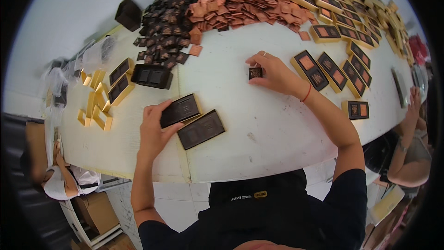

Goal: The person assembles small cosmetic compacts by placing square inserts into black trays and closing them with gold lids. The person repeatedly picks up inserts and trays, aligns them, and secures the lids, then sets the finished units aside on the table.

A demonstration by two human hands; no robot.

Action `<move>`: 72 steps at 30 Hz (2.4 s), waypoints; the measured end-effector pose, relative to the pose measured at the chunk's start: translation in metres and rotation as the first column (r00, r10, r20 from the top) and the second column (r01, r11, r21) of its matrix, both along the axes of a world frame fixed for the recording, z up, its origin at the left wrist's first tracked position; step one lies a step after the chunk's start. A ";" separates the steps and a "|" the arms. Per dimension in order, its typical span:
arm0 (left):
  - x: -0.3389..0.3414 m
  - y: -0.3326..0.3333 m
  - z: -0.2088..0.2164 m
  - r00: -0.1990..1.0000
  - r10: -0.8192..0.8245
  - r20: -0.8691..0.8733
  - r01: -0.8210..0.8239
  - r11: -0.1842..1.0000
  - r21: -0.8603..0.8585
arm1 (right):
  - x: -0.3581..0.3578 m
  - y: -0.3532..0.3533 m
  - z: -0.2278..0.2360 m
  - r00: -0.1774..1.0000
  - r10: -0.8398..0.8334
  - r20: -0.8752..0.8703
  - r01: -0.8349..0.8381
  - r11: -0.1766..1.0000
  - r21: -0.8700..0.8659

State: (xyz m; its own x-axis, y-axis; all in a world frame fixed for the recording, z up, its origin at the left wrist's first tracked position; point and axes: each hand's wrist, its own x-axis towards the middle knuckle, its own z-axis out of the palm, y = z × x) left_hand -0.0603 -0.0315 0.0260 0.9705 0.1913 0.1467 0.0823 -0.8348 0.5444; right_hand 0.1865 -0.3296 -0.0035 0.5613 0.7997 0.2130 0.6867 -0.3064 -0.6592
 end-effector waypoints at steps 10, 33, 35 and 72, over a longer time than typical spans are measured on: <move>0.060 -0.061 -0.024 0.979 -0.174 0.105 0.189 0.968 -0.167 | -0.040 0.016 0.019 0.872 0.144 -0.468 0.095 0.888 0.450; 0.050 -0.059 -0.030 0.824 -0.383 0.419 0.300 0.920 0.251 | 0.008 0.107 0.007 0.998 -0.020 0.057 0.008 0.979 0.204; 0.053 -0.058 -0.029 0.822 -0.393 0.411 0.316 0.917 0.243 | 0.028 0.140 -0.016 0.976 -0.125 0.180 0.094 0.981 0.172; 0.051 -0.056 -0.034 0.846 -0.350 0.402 0.326 0.936 0.131 | -0.035 0.019 0.029 0.996 0.088 0.008 -0.086 0.951 0.296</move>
